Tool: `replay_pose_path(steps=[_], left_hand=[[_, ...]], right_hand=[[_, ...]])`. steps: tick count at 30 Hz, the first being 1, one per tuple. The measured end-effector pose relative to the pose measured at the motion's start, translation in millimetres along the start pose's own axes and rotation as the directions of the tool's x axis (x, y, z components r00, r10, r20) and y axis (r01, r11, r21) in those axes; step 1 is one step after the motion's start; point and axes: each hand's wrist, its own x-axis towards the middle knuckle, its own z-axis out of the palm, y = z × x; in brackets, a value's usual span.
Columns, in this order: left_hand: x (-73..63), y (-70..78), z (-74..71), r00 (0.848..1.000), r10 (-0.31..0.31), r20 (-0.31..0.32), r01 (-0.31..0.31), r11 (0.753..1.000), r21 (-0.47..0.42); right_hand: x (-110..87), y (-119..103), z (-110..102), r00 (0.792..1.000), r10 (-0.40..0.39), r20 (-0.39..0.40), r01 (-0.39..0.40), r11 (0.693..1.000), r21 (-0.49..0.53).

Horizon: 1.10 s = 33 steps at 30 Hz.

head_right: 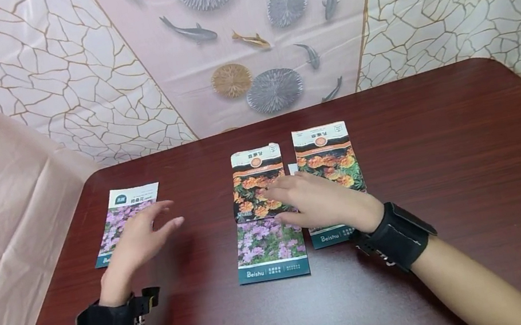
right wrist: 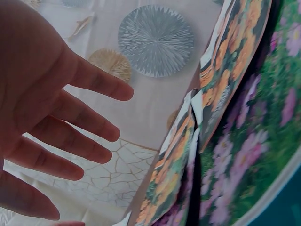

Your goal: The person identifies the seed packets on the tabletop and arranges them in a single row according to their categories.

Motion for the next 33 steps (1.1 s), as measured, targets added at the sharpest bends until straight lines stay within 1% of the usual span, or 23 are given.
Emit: replay_pose_path(steps=[2, 4, 6, 8, 11, 12, 14, 17, 18, 20, 23, 24, 26, 30, 33], left_hand=[[0.1, 8.5, 5.4, 0.997, 0.054, 0.055, -0.055, 0.998, 0.014], [-1.1, 15.4, 10.4, 0.988, 0.11, 0.107, -0.114, 0.993, 0.026], [-2.9, 20.9, 15.1, 0.973, 0.166, 0.157, -0.174, 0.984, 0.038], [-5.0, 26.3, 19.8, 0.956, 0.21, 0.205, -0.222, 0.974, 0.038], [-6.0, 34.0, 28.0, 0.935, 0.249, 0.253, -0.258, 0.966, 0.001], [-5.8, 36.5, 30.7, 0.93, 0.256, 0.264, -0.26, 0.965, -0.02], [-4.3, 40.1, 36.3, 0.927, 0.262, 0.268, -0.252, 0.965, -0.071], [-1.3, 43.2, 42.9, 0.934, 0.246, 0.26, -0.2, 0.961, -0.19], [-0.5, 43.8, 44.1, 0.937, 0.228, 0.263, -0.167, 0.957, -0.237], [1.3, 44.0, 46.2, 0.942, 0.193, 0.274, -0.095, 0.939, -0.332], [3.5, 42.6, 47.4, 0.937, 0.161, 0.309, -0.008, 0.896, -0.443], [4.1, 42.3, 47.4, 0.934, 0.153, 0.322, 0.017, 0.883, -0.469], [5.2, 41.5, 48.2, 0.931, 0.137, 0.337, 0.054, 0.865, -0.5], [6.3, 42.1, 51.3, 0.935, 0.052, 0.351, 0.156, 0.828, -0.539], [7.4, 41.8, 54.5, 0.926, 0.007, 0.378, 0.226, 0.792, -0.567]], right_hand=[[-2.9, 1, 1, 1.0, 0.002, 0.004, -0.002, 1.0, 0.001], [-5.1, 2, 3, 1.0, -0.004, 0.013, 0.004, 1.0, 0.005], [-6.7, 2, 5, 1.0, -0.005, 0.029, 0.005, 1.0, 0.006], [-7.9, 1, 9, 0.999, -0.01, 0.044, 0.01, 1.0, 0.005], [-9.8, 0, 13, 0.998, -0.026, 0.059, 0.027, 0.999, -0.017], [-10.4, -1, 15, 0.998, -0.034, 0.061, 0.036, 0.999, -0.025], [-12.0, -2, 18, 0.996, -0.05, 0.067, 0.054, 0.998, -0.046], [-14.9, -5, 21, 0.995, -0.072, 0.076, 0.077, 0.994, -0.074], [-16.3, -5, 21, 0.994, -0.075, 0.081, 0.082, 0.993, -0.084], [-19.3, -7, 22, 0.993, -0.079, 0.086, 0.087, 0.991, -0.097], [-24.2, -9, 22, 0.993, -0.08, 0.082, 0.088, 0.991, -0.097], [-25.8, -9, 21, 0.994, -0.077, 0.083, 0.085, 0.992, -0.095], [-29.1, -11, 20, 0.994, -0.077, 0.08, 0.084, 0.993, -0.081], [-35.0, -14, 20, 0.992, -0.065, 0.11, 0.07, 0.996, -0.05], [-38.1, -16, 21, 0.988, -0.057, 0.145, 0.062, 0.998, -0.033]])
